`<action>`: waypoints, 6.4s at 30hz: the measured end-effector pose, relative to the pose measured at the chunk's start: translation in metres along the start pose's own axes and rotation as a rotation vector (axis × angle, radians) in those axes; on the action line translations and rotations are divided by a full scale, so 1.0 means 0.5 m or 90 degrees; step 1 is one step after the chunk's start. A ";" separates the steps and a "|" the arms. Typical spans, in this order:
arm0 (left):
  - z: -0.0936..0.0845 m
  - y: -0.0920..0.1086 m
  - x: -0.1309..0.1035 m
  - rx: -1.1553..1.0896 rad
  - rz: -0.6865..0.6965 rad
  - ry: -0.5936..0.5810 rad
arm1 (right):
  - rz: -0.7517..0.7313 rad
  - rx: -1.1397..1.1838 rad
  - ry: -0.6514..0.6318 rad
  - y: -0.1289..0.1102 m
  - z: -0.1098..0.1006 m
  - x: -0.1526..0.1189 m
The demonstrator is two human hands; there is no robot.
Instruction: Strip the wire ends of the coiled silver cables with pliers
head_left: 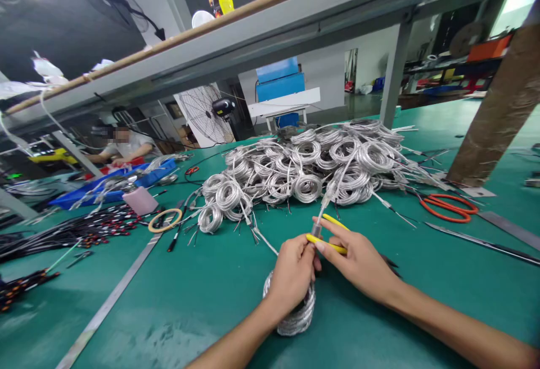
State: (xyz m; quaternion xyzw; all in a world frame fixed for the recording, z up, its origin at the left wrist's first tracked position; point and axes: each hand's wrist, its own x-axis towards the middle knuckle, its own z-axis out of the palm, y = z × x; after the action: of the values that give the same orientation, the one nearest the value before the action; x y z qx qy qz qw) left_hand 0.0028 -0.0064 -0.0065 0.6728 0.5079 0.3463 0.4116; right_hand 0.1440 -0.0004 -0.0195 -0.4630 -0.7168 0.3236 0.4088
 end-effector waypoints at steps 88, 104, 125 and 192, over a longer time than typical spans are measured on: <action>-0.029 0.013 0.016 -0.257 -0.059 -0.207 | 0.013 0.098 -0.012 -0.008 -0.025 0.023; -0.018 -0.004 0.021 -0.310 -0.077 0.016 | -0.023 -0.007 -0.010 0.003 -0.004 0.002; 0.000 0.004 0.013 -0.262 -0.065 0.037 | -0.001 0.016 0.055 0.009 -0.005 0.015; -0.002 0.003 0.011 -0.212 0.015 -0.023 | -0.037 -0.091 0.010 -0.008 -0.008 0.011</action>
State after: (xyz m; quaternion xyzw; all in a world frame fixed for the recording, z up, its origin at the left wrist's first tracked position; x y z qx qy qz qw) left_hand 0.0039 -0.0012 -0.0046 0.6072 0.4283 0.4183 0.5224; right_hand 0.1444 0.0035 -0.0127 -0.4726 -0.7480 0.2557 0.3896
